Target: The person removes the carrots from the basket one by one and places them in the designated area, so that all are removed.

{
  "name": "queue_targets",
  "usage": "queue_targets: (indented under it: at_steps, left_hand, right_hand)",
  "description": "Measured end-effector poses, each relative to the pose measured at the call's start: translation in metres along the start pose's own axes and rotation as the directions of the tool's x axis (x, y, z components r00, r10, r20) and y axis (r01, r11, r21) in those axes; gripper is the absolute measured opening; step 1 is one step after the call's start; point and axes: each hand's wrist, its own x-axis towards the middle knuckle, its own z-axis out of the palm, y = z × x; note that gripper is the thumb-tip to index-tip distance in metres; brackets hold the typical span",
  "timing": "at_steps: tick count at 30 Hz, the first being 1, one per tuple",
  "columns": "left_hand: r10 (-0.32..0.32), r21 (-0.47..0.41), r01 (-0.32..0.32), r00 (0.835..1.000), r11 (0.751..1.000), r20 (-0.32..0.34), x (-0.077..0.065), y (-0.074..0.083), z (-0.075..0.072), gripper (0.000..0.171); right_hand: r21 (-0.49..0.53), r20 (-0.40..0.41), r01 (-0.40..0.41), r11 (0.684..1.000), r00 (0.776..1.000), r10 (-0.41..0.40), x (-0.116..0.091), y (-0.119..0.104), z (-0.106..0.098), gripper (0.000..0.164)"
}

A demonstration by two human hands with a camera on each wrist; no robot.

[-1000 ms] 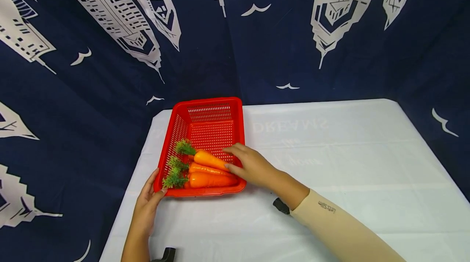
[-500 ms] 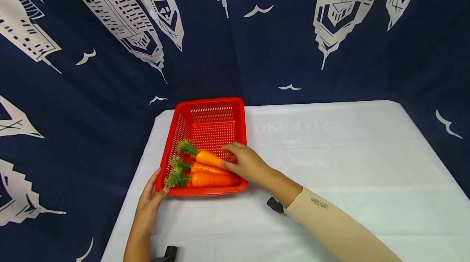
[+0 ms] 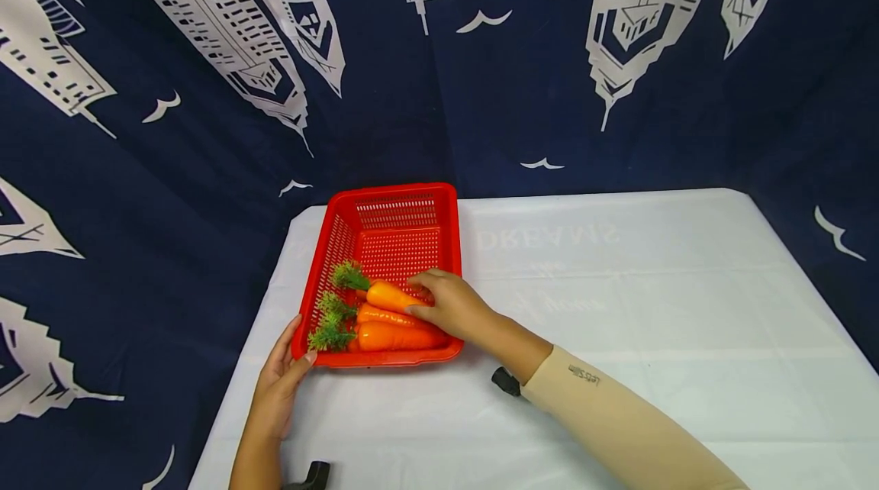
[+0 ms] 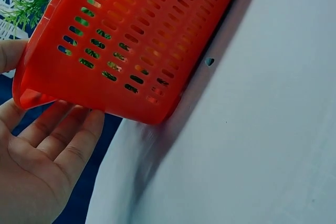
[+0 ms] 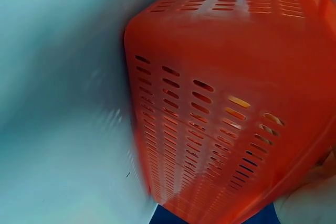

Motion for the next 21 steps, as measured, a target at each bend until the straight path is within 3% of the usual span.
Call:
queue_targets:
  at_steps: [21]
  left_hand:
    - [-0.017, -0.002, 0.017, 1.0, 1.0, 0.005, 0.0, 0.001, -0.001, 0.069]
  right_hand:
    - [-0.079, 0.047, 0.0, 0.997, 0.999, 0.004, 0.019, -0.004, 0.009, 0.051]
